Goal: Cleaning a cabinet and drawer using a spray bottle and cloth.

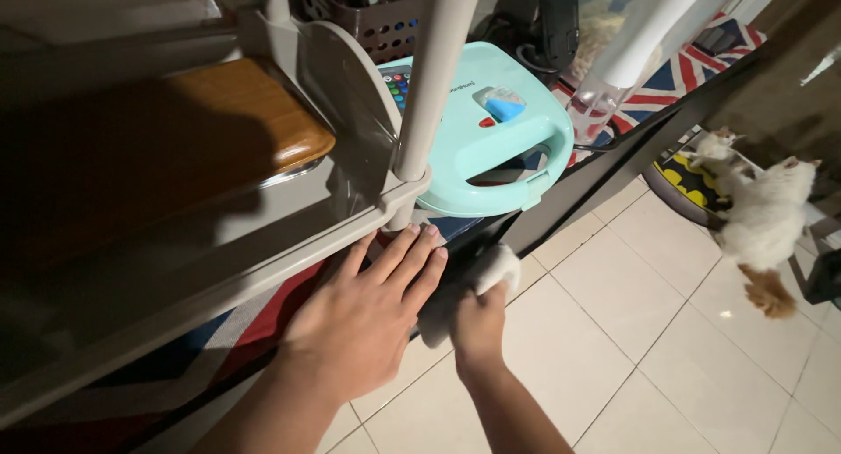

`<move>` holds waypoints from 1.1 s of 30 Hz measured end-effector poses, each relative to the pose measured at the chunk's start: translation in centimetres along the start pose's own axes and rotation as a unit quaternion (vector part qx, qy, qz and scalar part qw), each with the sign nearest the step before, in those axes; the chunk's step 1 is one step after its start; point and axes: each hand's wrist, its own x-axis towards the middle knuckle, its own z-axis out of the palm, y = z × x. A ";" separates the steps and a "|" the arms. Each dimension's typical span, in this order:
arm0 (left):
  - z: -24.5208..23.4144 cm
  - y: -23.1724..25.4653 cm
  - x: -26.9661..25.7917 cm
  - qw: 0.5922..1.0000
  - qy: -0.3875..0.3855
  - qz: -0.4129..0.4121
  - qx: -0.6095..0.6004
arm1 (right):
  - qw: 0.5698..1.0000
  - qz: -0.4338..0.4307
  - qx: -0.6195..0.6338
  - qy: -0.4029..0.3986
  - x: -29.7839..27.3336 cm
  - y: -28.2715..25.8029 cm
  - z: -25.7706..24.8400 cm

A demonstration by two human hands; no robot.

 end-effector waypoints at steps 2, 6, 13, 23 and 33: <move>0.1 0.0 0.1 1.000 -0.004 0.001 0.000 | 0.999 0.001 0.041 0.002 0.2 0.0 0.1; -0.4 -0.1 0.1 1.000 -0.017 0.005 -0.007 | 0.984 0.129 0.120 -0.028 0.5 0.1 0.0; -0.5 -0.1 0.2 0.999 -0.040 0.008 0.020 | 0.989 0.110 0.091 -0.023 -1.2 -0.8 0.3; -1.3 -0.1 0.1 0.996 -0.082 0.017 0.030 | 0.990 0.069 0.013 -0.124 -5.3 -2.3 -1.4; -1.5 -0.1 0.0 0.997 -0.079 0.008 0.025 | 0.997 0.043 0.069 0.001 2.8 -1.5 -3.5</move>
